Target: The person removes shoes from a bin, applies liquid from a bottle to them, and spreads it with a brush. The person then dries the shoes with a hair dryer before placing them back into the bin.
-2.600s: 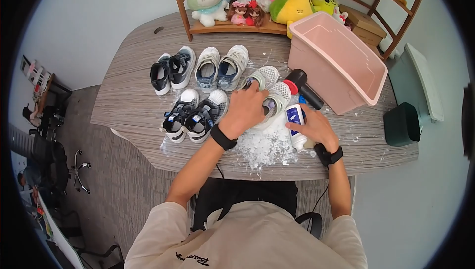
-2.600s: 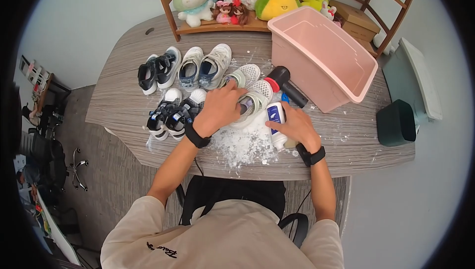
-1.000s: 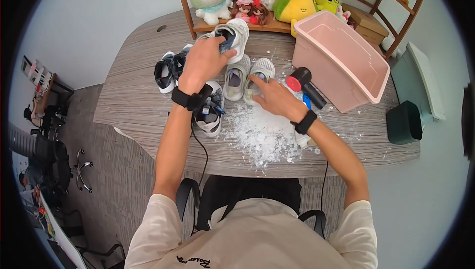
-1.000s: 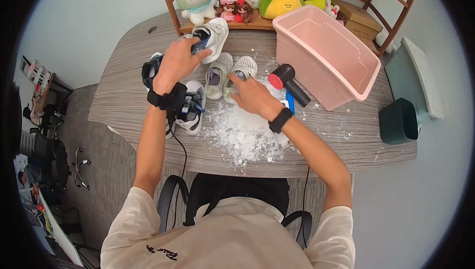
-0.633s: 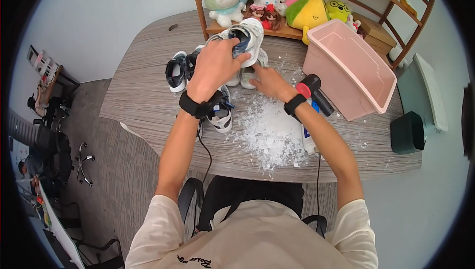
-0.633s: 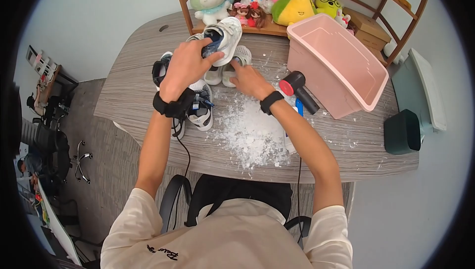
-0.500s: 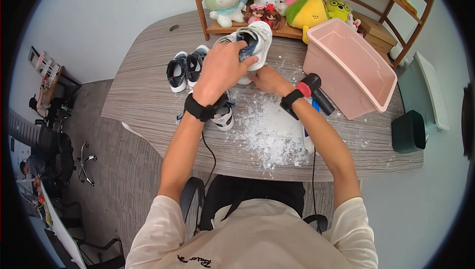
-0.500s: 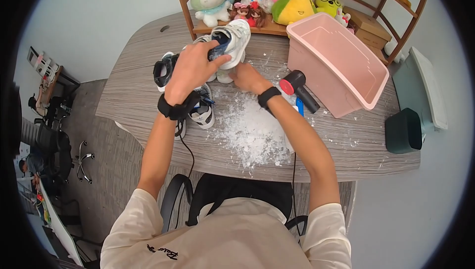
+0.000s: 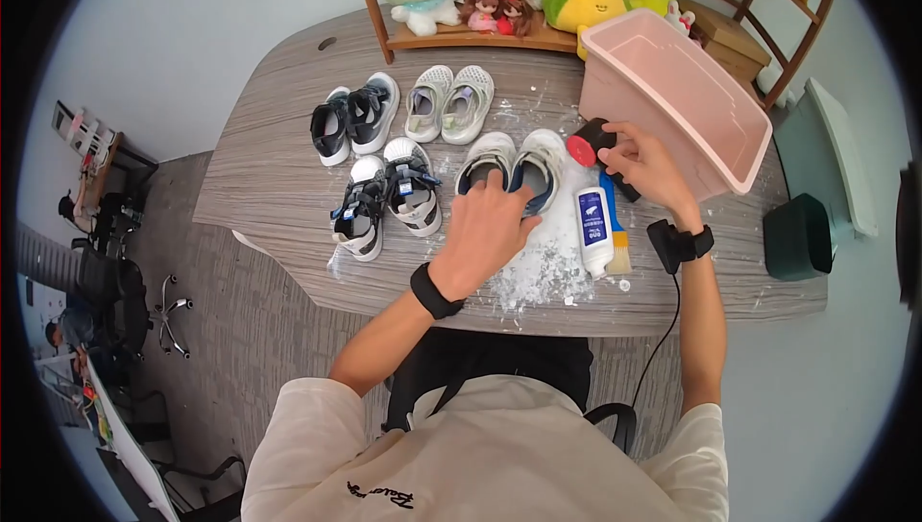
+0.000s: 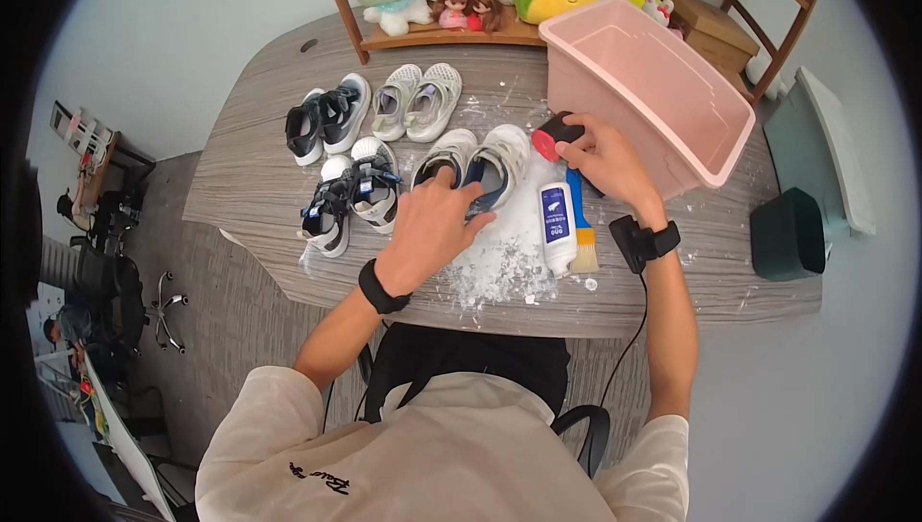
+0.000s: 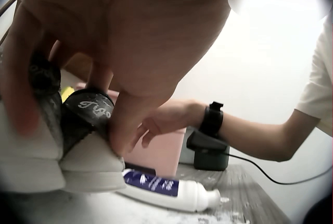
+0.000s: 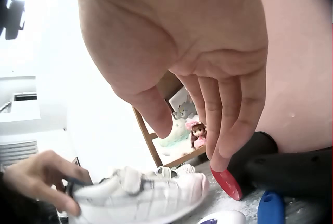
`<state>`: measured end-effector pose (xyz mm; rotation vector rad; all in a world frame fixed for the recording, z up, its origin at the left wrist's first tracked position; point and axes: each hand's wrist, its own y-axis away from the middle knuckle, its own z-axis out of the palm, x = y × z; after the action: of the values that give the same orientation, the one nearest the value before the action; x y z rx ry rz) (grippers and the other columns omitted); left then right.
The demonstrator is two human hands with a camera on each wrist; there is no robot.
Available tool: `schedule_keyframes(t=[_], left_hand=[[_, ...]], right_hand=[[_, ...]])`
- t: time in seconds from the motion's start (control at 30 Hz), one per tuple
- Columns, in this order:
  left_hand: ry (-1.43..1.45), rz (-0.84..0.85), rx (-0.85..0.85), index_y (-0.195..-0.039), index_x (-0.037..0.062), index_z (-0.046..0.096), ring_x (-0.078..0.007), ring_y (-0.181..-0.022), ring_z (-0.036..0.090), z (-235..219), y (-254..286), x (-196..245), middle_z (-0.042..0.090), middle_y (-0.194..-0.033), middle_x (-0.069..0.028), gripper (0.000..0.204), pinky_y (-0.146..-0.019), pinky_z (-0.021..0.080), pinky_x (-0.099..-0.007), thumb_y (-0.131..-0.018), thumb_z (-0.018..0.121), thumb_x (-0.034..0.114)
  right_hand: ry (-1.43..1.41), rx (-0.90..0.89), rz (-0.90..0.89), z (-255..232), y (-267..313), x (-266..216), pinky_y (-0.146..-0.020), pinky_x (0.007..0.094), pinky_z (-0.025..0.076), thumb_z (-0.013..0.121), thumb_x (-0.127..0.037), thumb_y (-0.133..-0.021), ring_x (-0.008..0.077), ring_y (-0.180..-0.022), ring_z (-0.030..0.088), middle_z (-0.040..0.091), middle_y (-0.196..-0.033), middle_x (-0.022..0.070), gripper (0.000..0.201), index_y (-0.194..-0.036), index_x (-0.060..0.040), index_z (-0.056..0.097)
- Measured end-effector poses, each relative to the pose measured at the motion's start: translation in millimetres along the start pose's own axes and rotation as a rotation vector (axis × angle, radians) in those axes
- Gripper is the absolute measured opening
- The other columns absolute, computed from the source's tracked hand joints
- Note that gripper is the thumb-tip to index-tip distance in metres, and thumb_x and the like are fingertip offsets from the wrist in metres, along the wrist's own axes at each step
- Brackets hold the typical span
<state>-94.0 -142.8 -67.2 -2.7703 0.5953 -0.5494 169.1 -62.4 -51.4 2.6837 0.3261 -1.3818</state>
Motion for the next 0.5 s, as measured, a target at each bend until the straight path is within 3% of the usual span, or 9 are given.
schedule_keyframes(t=[0.13,0.2,0.3,0.37,0.5], left_hand=[[-0.042,-0.016,0.006,-0.103,0.0091,0.073,-0.0342,-0.077,0.068,19.1,1.9,-10.9,0.058,-0.093,-0.0155,0.034,-0.060,0.053,-0.0430,-0.076,0.083,0.028],[-0.044,-0.029,-0.006,-0.103,0.0091,0.073,-0.0344,-0.077,0.068,21.5,1.7,-12.9,0.058,-0.093,-0.0155,0.033,-0.060,0.054,-0.0431,-0.076,0.083,0.027],[-0.049,-0.048,0.017,-0.101,0.0084,0.073,-0.0341,-0.077,0.068,14.1,1.4,-8.7,0.062,-0.094,-0.0144,0.031,-0.061,0.054,-0.0423,-0.077,0.082,0.026],[0.113,0.017,0.203,-0.102,0.0071,0.073,-0.0328,-0.077,0.068,-0.1,2.4,-3.1,0.067,-0.098,-0.0109,0.030,-0.063,0.054,-0.0405,-0.079,0.081,0.026],[0.212,-0.013,0.185,-0.097,0.0056,0.072,-0.0301,-0.081,0.066,-15.4,-4.4,-3.6,0.065,-0.100,-0.0086,0.026,-0.061,0.052,-0.0410,-0.079,0.080,0.023]], right_hand=[[-0.054,0.022,-0.032,12.6,4.4,18.3,-0.064,0.0245,0.048,0.069,-0.017,-0.093,0.0118,-0.076,0.065,0.068,-0.081,0.0056,0.040,-0.127,0.0021,0.058],[-0.086,-0.011,-0.034,19.7,6.4,15.3,-0.072,0.0312,0.054,0.071,-0.020,-0.091,0.0175,-0.078,0.068,0.073,-0.087,0.0141,0.037,-0.119,0.0042,0.064],[-0.103,0.012,-0.043,28.2,7.4,19.2,-0.072,0.0311,0.054,0.070,-0.020,-0.091,0.0171,-0.078,0.068,0.073,-0.087,0.0137,0.034,-0.116,0.0036,0.066],[-0.120,0.025,-0.036,31.2,10.0,20.1,-0.072,0.0307,0.054,0.070,-0.019,-0.091,0.0171,-0.077,0.068,0.073,-0.087,0.0131,0.033,-0.114,0.0042,0.067],[-0.152,0.031,-0.019,38.3,10.3,21.4,-0.072,0.0304,0.054,0.070,-0.018,-0.091,0.0172,-0.077,0.068,0.072,-0.087,0.0131,0.032,-0.112,0.0046,0.067]])
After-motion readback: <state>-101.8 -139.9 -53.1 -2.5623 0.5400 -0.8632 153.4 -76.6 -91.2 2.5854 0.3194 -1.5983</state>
